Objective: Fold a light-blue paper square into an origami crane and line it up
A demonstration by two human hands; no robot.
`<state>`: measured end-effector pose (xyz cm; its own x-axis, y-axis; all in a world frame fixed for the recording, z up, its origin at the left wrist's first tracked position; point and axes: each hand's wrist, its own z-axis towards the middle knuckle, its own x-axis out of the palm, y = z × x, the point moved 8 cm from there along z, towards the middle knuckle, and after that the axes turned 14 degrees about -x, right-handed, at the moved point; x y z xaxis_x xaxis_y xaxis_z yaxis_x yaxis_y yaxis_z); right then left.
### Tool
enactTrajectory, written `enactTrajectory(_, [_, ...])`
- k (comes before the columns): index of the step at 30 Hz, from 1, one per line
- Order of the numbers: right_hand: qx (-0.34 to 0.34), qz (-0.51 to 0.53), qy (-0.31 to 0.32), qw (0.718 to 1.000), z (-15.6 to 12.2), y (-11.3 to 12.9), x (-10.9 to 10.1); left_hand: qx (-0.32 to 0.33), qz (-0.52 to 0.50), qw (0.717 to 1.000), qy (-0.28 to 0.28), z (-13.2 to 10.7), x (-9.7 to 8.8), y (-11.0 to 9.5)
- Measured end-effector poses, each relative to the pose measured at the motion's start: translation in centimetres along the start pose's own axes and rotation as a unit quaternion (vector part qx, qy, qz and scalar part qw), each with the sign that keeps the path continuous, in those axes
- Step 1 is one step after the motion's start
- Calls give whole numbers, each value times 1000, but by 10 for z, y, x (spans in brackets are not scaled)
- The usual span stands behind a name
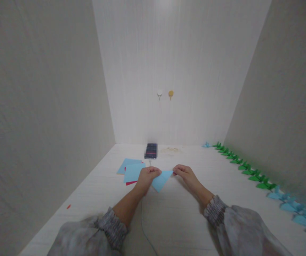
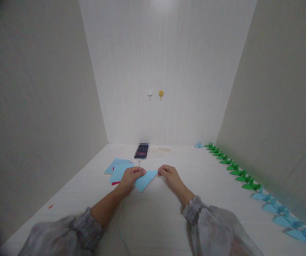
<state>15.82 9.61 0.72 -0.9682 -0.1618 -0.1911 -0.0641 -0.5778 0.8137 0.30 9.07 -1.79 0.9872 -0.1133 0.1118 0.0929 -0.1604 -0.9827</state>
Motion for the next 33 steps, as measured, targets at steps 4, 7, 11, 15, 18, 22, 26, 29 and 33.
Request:
enactTrajectory(4, [-5,3,-79,997,0,0,-15,-10,-10,1000,-20,3,-6,2])
enactTrajectory(7, [-13,17,-82,996,-2,2,-12,-5,0,1000,-14,2,-3,0])
enactTrajectory(11, [32,-6,18,999,-7,-9,16,3,32,999,18,-2,12,-3])
enactTrajectory(15, [34,-28,31,999,-9,-15,20,-11,62,997,39,-2,20,0])
enactTrajectory(18, [35,-13,35,999,-8,-14,17,-8,96,994,52,-1,20,1])
enactTrajectory(22, [35,-15,40,998,-7,-11,15,8,102,993,66,-2,18,0])
enactTrajectory(26, [27,-40,23,999,-6,-8,9,-9,41,998,36,1,7,-1])
enactTrajectory(29, [-9,-126,-19,992,-4,2,-2,-8,-20,999,-34,6,-10,-5])
enactTrajectory(33, [-168,-327,-32,930,-4,43,-2,64,-5,994,-90,1,-14,-17])
